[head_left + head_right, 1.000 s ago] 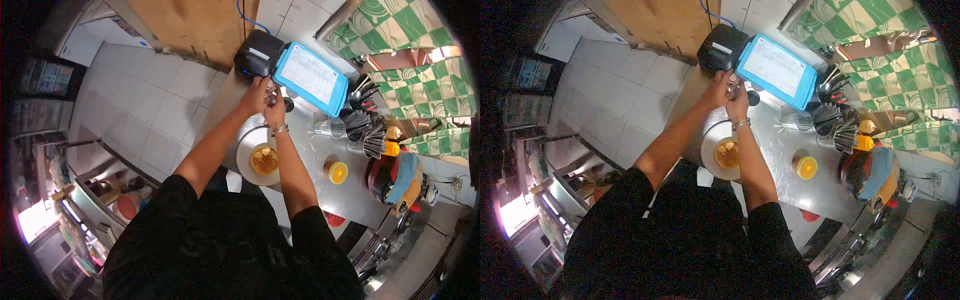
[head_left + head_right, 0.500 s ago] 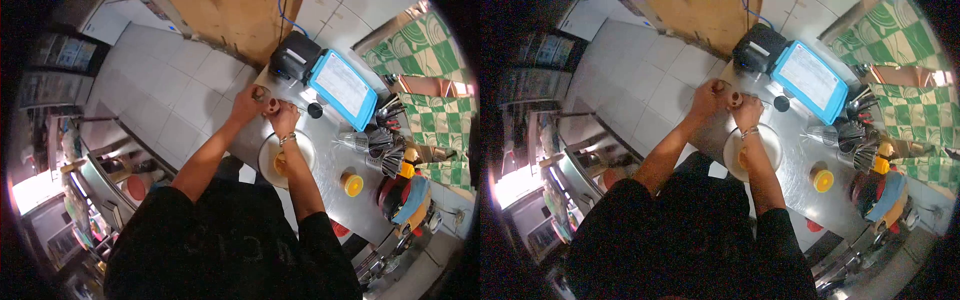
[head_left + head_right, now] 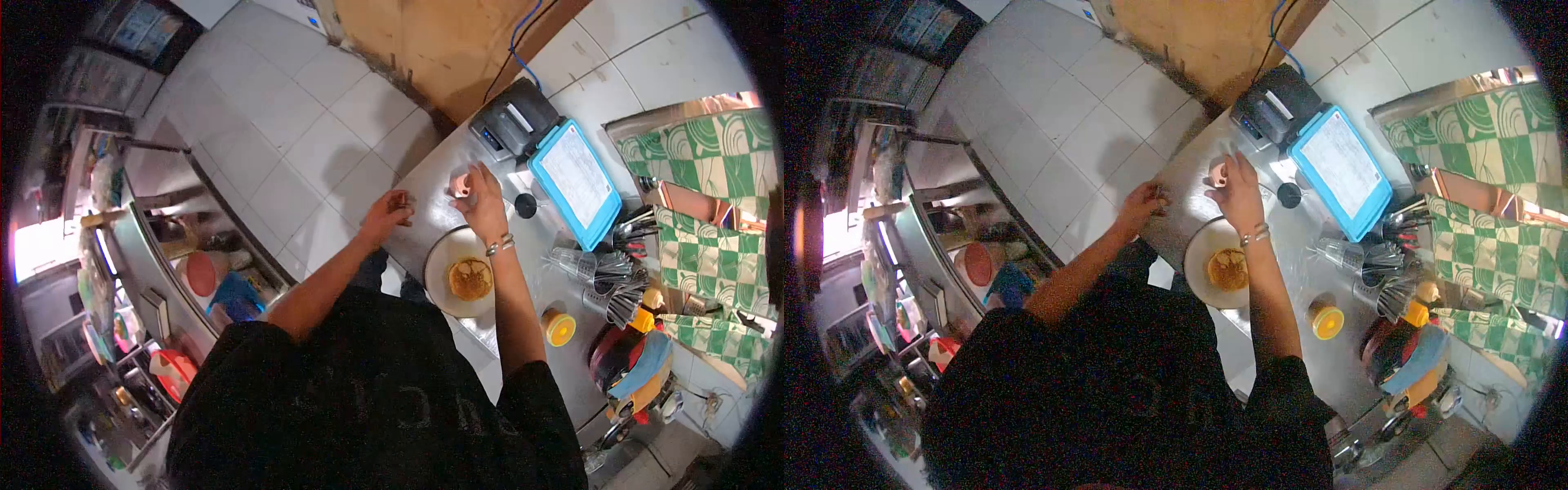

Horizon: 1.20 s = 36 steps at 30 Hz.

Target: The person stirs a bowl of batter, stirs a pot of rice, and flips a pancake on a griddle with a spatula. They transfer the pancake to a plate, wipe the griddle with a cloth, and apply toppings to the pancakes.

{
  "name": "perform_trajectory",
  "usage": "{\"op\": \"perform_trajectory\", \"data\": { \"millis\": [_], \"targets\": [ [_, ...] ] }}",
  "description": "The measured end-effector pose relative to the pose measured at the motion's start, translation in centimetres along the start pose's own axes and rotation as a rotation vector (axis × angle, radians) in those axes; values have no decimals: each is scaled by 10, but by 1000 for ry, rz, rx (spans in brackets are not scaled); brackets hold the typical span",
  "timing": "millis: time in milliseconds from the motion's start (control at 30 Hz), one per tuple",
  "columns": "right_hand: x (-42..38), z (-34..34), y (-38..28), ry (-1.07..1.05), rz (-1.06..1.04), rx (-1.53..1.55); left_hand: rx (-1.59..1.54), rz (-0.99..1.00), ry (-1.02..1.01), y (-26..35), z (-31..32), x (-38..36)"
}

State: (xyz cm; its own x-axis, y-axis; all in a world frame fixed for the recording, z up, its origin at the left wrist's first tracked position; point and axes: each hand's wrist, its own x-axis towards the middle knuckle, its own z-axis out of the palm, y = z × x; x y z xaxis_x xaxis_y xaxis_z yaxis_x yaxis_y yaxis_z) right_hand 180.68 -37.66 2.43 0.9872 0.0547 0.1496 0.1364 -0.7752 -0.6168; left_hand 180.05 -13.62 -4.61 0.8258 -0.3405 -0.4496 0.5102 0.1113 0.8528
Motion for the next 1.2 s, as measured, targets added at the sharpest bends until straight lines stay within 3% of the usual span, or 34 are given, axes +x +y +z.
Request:
{"op": "perform_trajectory", "data": {
  "millis": [100,233,267,300,367,467,567,633,700,767,833,867,933,1033,1200],
  "targets": [
    [7,12,7,-52,-57,22,-182,89,74,-18,14,6],
    [-7,22,-27,83,206,363,-213,150,305,19,35,-2],
    [-13,30,-27,97,418,825,-332,242,292,32,41,-5],
    [-22,36,-25,66,468,922,-451,333,274,42,46,-7],
    [-37,38,-36,13,584,1108,-408,278,241,56,52,-10],
    [-45,30,-58,36,57,627,-487,49,151,70,59,-14],
    [-37,4,-79,34,-105,473,-575,-23,-38,51,57,-11],
    [-37,-15,-86,-1,-103,529,-656,-8,-98,42,57,-8],
    [-37,-32,-93,-18,-110,555,-555,15,20,62,70,-16],
    [-40,-43,-97,127,-72,530,-559,75,94,94,93,-29],
    [-44,-52,-101,145,-29,554,-466,340,213,105,99,-31],
    [-48,-54,-100,164,-14,590,-468,349,214,108,98,-31],
    [-55,-63,-104,204,6,580,-348,524,79,118,95,-32],
    [-64,-70,-110,217,17,589,-316,610,10,134,97,-38],
    [-65,-86,-127,378,-229,381,-447,639,-96,154,107,-47]
  ]
}}
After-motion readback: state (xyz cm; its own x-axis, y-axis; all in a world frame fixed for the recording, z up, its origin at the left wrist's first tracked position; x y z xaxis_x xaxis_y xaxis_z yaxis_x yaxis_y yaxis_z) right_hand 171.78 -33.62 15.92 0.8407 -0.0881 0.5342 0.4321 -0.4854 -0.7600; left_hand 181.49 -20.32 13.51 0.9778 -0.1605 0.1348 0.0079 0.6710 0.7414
